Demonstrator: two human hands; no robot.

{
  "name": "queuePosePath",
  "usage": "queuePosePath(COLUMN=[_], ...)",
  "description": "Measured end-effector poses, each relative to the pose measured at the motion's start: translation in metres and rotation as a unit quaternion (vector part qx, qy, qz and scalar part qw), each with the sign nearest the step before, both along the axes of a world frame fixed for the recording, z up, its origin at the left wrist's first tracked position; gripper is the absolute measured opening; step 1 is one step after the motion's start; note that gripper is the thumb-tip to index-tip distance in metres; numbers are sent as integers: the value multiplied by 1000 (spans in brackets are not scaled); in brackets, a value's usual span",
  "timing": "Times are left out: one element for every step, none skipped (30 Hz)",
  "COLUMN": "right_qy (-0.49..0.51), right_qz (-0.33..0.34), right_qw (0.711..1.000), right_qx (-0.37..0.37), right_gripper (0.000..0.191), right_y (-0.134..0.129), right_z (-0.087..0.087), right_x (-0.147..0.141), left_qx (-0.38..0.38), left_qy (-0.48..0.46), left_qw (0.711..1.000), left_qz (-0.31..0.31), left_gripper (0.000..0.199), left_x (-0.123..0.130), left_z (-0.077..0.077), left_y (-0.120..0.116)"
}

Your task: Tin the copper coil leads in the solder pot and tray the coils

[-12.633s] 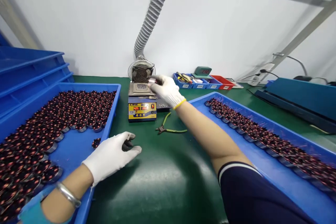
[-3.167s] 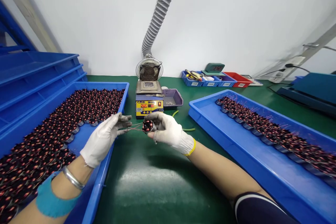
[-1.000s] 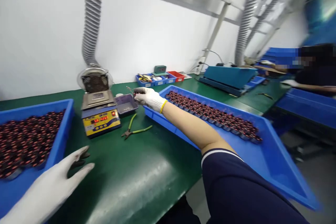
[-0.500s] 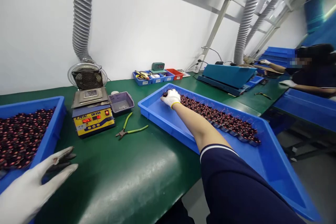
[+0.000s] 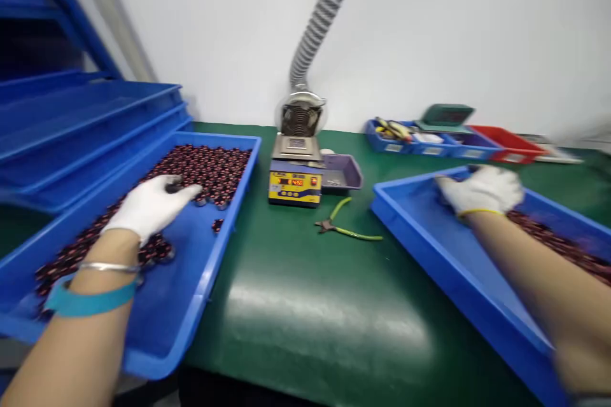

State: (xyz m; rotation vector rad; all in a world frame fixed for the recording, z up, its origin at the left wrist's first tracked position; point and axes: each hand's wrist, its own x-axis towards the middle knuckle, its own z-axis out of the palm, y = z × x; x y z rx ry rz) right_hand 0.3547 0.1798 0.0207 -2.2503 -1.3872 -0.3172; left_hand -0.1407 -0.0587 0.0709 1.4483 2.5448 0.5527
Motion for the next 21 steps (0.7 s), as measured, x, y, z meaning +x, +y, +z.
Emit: queuePosePath(right_qy=[24,52,75,92,95,91,82,65,48,33,25,29,44,71,107,148,192,236,277,316,349], right_qz=[35,77,129,181,244,306,374,453,529,594,649,691,721,738,743,738,724,707,688,669,653], right_qw=[998,992,983,970,952,929,900,862,822,778,734,696,665,646,638,640,646,654,660,665,667], right_qx=[44,79,107,134,156,187,210,216,208,202,199,192,188,180,170,158,145,132,117,100,82], right_gripper=[78,75,71,67,64,58,58,57,56,56,57,57,57,56,55,54,53,54,57,60,64], right_y=[2,1,-4,-14,-27,-42,-60,-77,-94,-110,-124,-137,-147,-155,-162,-166,-170,-172,-173,-174,-175], right_z=[7,15,23,31,39,44,47,47,45,40,35,28,20,13,5,-2,-10,-17,-23,-28,-32], right_x=[-9,-22,-38,-58,-79,-103,-126,-149,-171,-191,-207,-222,-233,-243,-251,-257,-263,-268,-273,-277,-280], left_qx=[-31,-65,-95,-119,-136,-145,-148,-146,-141,-134,-125,-116,-106,-92,-75,-55,-33,-12,13,39,63], left_qy=[10,7,0,-9,-17,-20,-19,-18,-21,-29,-36,-44,-51,-56,-61,-66,-70,-76,-89,-110,-133], left_qw=[999,998,995,990,986,982,981,981,981,982,983,984,985,987,990,992,994,995,994,991,986], left_qz=[1,-13,-40,-71,-97,-117,-127,-130,-130,-130,-131,-130,-124,-115,-103,-89,-77,-69,-67,-71,-75], left_gripper=[82,81,79,77,75,73,70,65,58,49,38,29,22,18,17,19,24,30,35,39,41], left_x=[-2,-3,-3,-1,2,5,9,12,15,17,18,18,17,16,15,15,17,20,27,35,45], left_z=[0,-2,-6,-11,-18,-26,-34,-42,-48,-54,-58,-59,-58,-56,-51,-46,-40,-36,-32,-30,-29], left_y=[-2,-4,-4,-4,-2,1,5,10,16,20,24,27,28,28,26,24,22,20,19,18,17])
